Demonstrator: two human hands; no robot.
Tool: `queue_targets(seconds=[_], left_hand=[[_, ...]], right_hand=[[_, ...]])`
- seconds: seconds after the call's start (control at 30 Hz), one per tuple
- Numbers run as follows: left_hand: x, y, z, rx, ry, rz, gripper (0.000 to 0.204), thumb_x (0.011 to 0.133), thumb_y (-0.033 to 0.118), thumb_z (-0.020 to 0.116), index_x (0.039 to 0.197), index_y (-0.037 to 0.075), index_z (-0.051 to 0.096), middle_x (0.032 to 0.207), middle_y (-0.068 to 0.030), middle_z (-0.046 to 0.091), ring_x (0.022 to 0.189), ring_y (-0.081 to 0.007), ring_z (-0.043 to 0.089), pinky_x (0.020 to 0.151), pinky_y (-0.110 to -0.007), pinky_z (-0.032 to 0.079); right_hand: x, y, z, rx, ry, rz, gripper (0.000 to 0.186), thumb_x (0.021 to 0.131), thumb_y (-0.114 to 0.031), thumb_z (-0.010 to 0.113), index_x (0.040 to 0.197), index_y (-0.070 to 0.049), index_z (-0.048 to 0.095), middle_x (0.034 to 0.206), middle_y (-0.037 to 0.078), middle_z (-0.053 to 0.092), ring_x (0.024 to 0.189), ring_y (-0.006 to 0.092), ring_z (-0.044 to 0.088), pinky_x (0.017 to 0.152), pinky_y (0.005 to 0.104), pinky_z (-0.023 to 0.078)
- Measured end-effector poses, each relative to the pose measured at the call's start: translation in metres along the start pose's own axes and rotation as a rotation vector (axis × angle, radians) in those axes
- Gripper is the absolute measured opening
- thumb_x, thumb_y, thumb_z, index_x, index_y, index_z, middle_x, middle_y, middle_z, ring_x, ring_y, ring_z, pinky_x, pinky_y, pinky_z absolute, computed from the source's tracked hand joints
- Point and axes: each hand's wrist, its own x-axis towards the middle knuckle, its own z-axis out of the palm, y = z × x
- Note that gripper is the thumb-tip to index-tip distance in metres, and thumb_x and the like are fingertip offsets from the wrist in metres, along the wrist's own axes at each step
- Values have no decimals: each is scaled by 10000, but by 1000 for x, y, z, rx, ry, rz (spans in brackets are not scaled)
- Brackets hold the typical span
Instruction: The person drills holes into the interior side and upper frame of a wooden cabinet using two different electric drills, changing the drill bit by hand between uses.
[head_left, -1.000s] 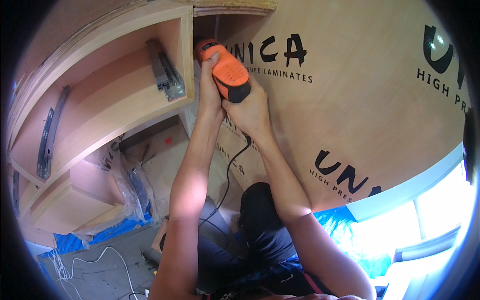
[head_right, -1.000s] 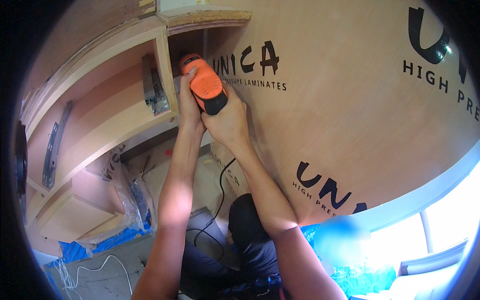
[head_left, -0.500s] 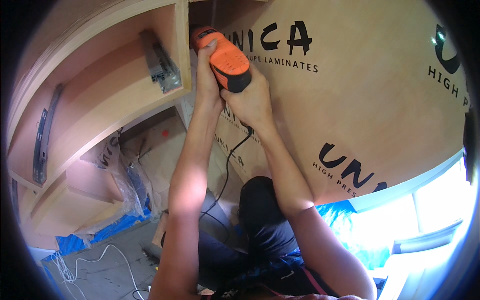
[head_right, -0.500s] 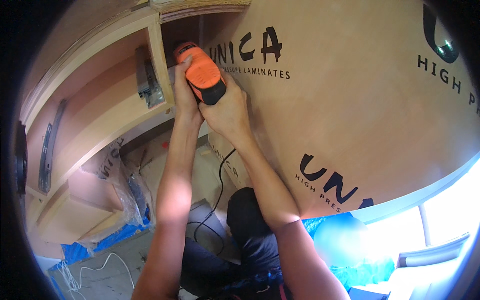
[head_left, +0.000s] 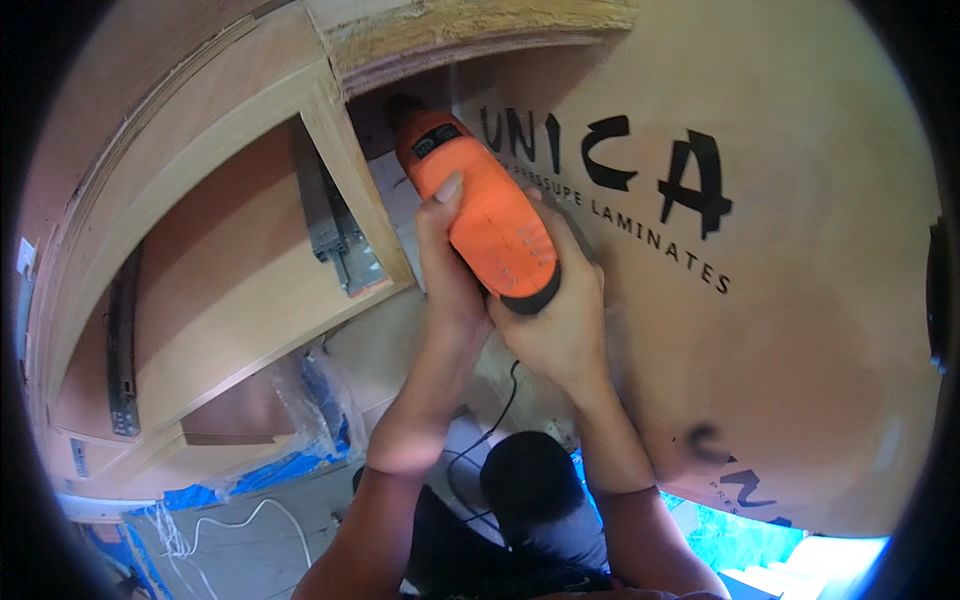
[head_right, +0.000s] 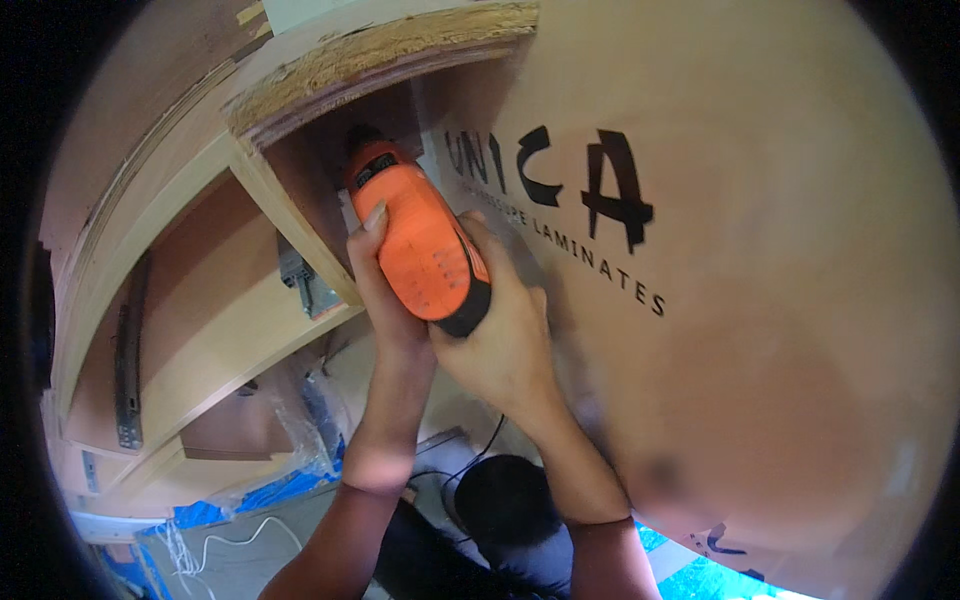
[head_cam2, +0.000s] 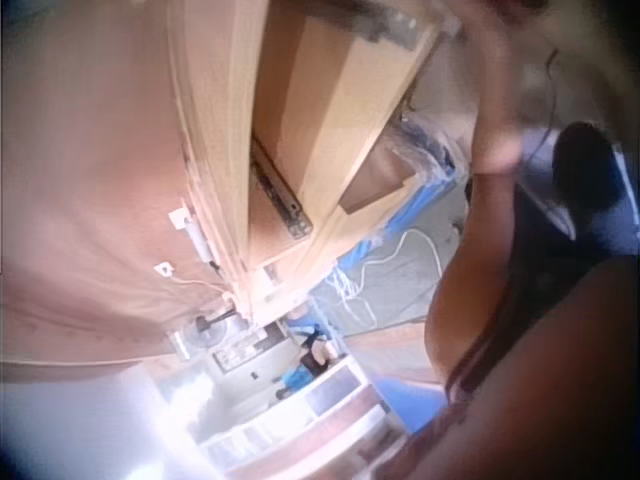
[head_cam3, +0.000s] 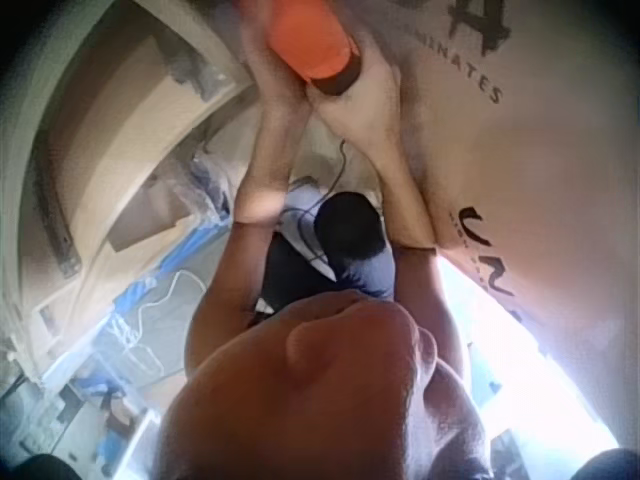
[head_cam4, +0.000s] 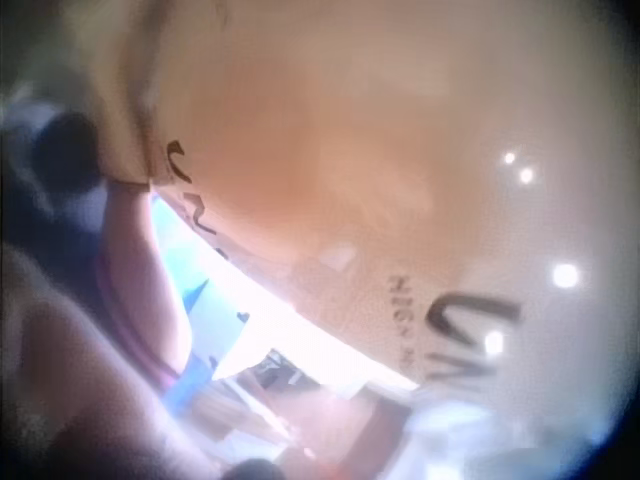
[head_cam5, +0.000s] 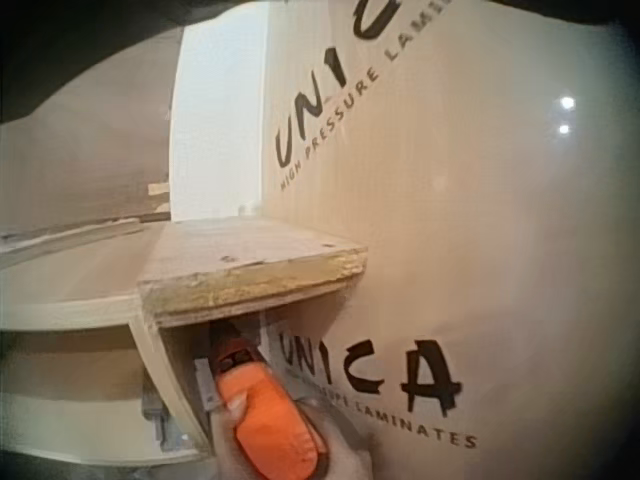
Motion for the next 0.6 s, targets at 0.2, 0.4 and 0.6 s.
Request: queue_targets(seconds=[0.2, 0.4, 0.6], left_hand=[[1, 5, -3, 59, 51, -39, 605, 929, 494, 597, 1286, 7, 546, 1079, -217, 707, 948, -285, 720, 839, -398, 601], [1, -9, -16, -88, 15, -45, 593, 924, 461, 619, 1291, 0, 557, 1100, -178, 699, 967, -274, 712, 854, -376, 587], [-2, 4, 0, -60, 94, -43, 587, 918, 437, 636, 1308, 4, 561, 1110, -125, 680, 970, -238, 698, 862, -363, 574]], right_hand=[[3, 4, 5, 96, -33, 66, 800, 757, -96, 800, 1478, -50, 458, 1270, 263, 681, 1191, 420, 659, 1004, 472, 552], [2, 0, 6, 150, 24, 47, 706, 787, -55, 759, 1444, 28, 514, 1199, 224, 721, 1133, 297, 732, 947, 384, 562], [1, -3, 5, 141, 25, 19, 730, 767, -57, 785, 1439, 30, 512, 1196, 228, 713, 1151, 301, 719, 961, 394, 554]])
